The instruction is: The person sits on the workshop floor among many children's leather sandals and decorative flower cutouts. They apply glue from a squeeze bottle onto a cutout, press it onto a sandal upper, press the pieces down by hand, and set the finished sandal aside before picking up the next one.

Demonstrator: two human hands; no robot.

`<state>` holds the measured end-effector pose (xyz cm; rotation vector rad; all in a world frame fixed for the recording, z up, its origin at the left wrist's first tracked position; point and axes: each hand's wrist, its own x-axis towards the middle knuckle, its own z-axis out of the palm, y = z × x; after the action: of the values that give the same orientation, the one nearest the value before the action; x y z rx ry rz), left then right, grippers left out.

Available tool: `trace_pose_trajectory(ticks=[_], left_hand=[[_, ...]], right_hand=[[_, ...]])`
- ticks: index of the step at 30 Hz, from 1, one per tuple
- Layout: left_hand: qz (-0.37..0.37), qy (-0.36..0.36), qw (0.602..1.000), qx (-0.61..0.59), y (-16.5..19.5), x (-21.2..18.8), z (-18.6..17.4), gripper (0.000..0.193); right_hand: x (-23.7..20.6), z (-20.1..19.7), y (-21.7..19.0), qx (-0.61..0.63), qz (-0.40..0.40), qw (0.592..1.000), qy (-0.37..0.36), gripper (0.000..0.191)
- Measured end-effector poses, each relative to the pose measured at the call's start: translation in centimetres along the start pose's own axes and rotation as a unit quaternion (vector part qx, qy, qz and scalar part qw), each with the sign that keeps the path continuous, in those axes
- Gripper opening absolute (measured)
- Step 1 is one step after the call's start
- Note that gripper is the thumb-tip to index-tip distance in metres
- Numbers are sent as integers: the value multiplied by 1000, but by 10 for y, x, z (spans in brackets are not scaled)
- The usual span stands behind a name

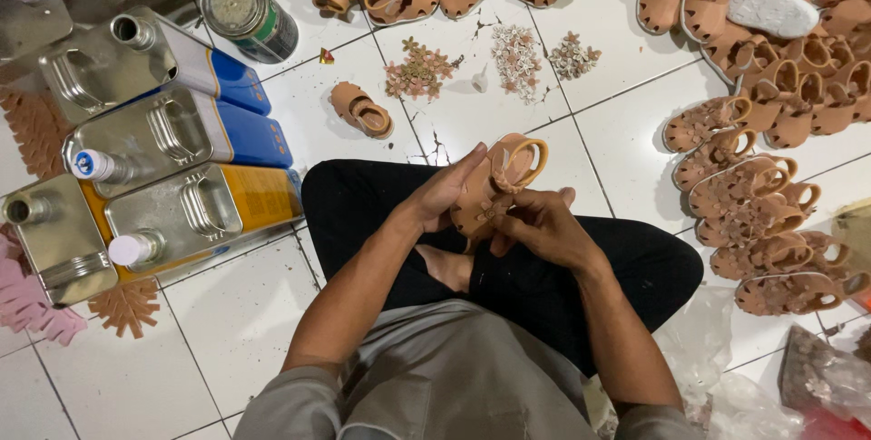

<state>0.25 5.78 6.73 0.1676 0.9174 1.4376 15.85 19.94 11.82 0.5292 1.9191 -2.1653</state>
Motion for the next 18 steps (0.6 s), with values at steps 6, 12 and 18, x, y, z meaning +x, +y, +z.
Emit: trace_pose_trajectory(ticks=[6, 12, 18], left_hand=[[-21, -12, 1000, -19, -1, -1, 0, 66], [-28, 19, 999, -15, -2, 1, 0, 67], [-15, 30, 999, 22, -1, 1, -1, 67]], right_hand=[[2, 4, 16, 44, -27, 999, 13, 13], [1, 11, 17, 13, -17, 998, 53, 17], [2, 10, 14, 18, 15, 999, 35, 22]])
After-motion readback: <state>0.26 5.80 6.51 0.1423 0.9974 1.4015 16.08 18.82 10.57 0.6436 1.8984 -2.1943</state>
